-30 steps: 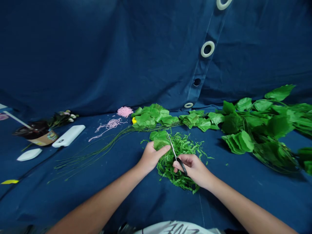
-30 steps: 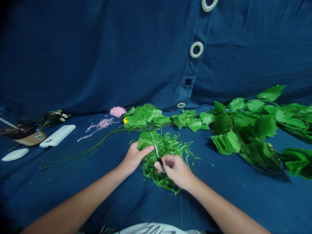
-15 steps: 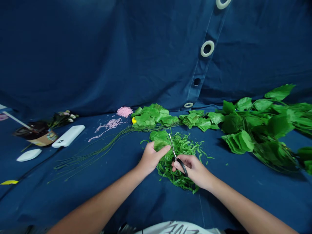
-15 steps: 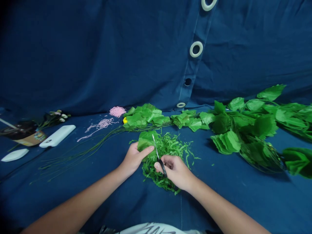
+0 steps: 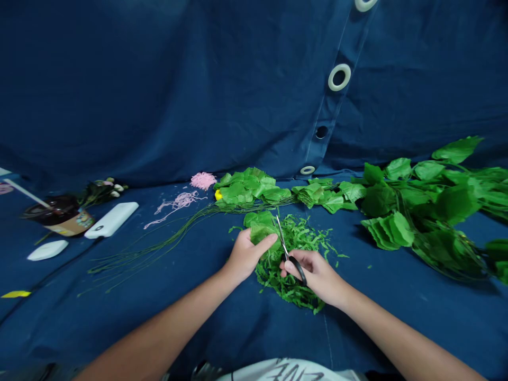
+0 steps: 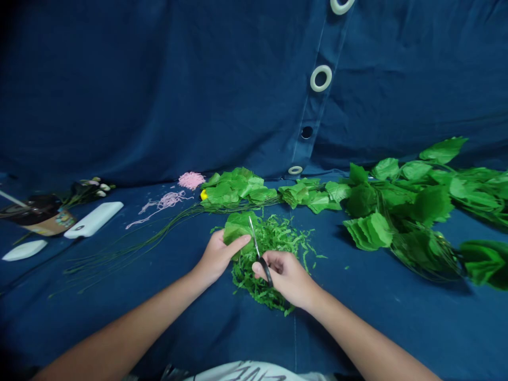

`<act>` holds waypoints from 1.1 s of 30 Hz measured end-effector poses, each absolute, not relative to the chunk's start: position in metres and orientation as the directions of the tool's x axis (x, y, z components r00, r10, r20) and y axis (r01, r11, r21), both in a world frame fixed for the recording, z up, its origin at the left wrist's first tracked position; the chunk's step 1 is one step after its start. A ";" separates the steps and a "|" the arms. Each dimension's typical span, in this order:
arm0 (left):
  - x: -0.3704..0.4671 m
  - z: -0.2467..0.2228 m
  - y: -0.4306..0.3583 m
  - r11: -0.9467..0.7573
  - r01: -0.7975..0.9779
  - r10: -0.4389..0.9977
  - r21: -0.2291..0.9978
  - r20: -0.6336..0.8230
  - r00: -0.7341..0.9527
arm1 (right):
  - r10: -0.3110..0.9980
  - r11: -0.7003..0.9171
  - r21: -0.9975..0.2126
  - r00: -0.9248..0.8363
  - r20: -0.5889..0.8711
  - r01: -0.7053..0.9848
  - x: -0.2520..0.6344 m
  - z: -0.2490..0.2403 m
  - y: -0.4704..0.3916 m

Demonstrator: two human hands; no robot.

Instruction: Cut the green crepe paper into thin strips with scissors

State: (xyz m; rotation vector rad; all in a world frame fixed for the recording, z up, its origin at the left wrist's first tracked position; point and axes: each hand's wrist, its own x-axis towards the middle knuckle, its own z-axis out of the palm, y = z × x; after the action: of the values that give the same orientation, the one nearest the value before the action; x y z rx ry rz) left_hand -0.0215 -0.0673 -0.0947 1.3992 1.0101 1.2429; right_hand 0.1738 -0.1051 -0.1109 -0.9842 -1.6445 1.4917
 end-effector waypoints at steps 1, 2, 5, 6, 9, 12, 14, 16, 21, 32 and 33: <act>-0.022 -0.095 -0.067 -0.181 -0.021 0.974 0.983 0.182 0.136 | 0.880 0.045 -0.996 -0.475 0.002 0.079 0.174 -0.111 -0.105; -0.022 -0.095 -0.067 -0.179 -0.022 0.973 0.984 0.181 0.142 | 0.878 0.043 -0.996 -0.478 0.000 0.078 0.174 -0.110 -0.106; -0.021 -0.094 -0.068 -0.170 -0.028 0.968 0.985 0.172 0.184 | 0.880 0.042 -0.997 -0.475 0.004 0.070 0.174 -0.110 -0.106; -0.021 -0.095 -0.069 -0.165 -0.031 0.965 0.986 0.168 0.202 | 0.883 0.045 -0.997 -0.470 0.007 0.070 0.174 -0.110 -0.105; -0.020 -0.096 -0.071 -0.158 -0.033 0.951 0.987 0.161 0.264 | 0.894 0.061 -0.995 -0.447 0.021 0.074 0.175 -0.109 -0.104; -0.019 -0.096 -0.072 -0.156 -0.032 0.944 0.987 0.158 0.291 | 0.900 0.071 -0.995 -0.434 0.034 0.069 0.175 -0.110 -0.103; -0.020 -0.096 -0.071 -0.158 -0.037 0.948 0.987 0.163 0.272 | 0.903 0.072 -0.995 -0.429 0.037 0.066 0.175 -0.110 -0.103; -0.021 -0.095 -0.070 -0.176 -0.037 0.957 0.984 0.180 0.229 | 0.903 0.075 -0.995 -0.429 0.037 0.071 0.175 -0.111 -0.103; -0.023 -0.094 -0.067 -0.164 0.009 0.978 0.986 0.161 0.136 | 0.883 0.067 -0.994 -0.470 0.018 0.089 0.175 -0.112 -0.103; -0.022 -0.094 -0.068 -0.138 0.069 0.987 0.988 0.131 0.093 | 0.865 0.051 -0.993 -0.503 -0.007 0.102 0.177 -0.112 -0.105; -0.022 -0.093 -0.069 -0.141 0.073 0.986 0.987 0.133 0.101 | 0.865 0.050 -0.994 -0.502 -0.007 0.100 0.176 -0.112 -0.105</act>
State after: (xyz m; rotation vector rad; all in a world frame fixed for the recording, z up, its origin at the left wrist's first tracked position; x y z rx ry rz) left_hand -0.0216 -0.0685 -0.0935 1.4136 1.1277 1.1978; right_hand 0.1763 -0.1048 -0.1118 -0.9777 -1.6870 1.5137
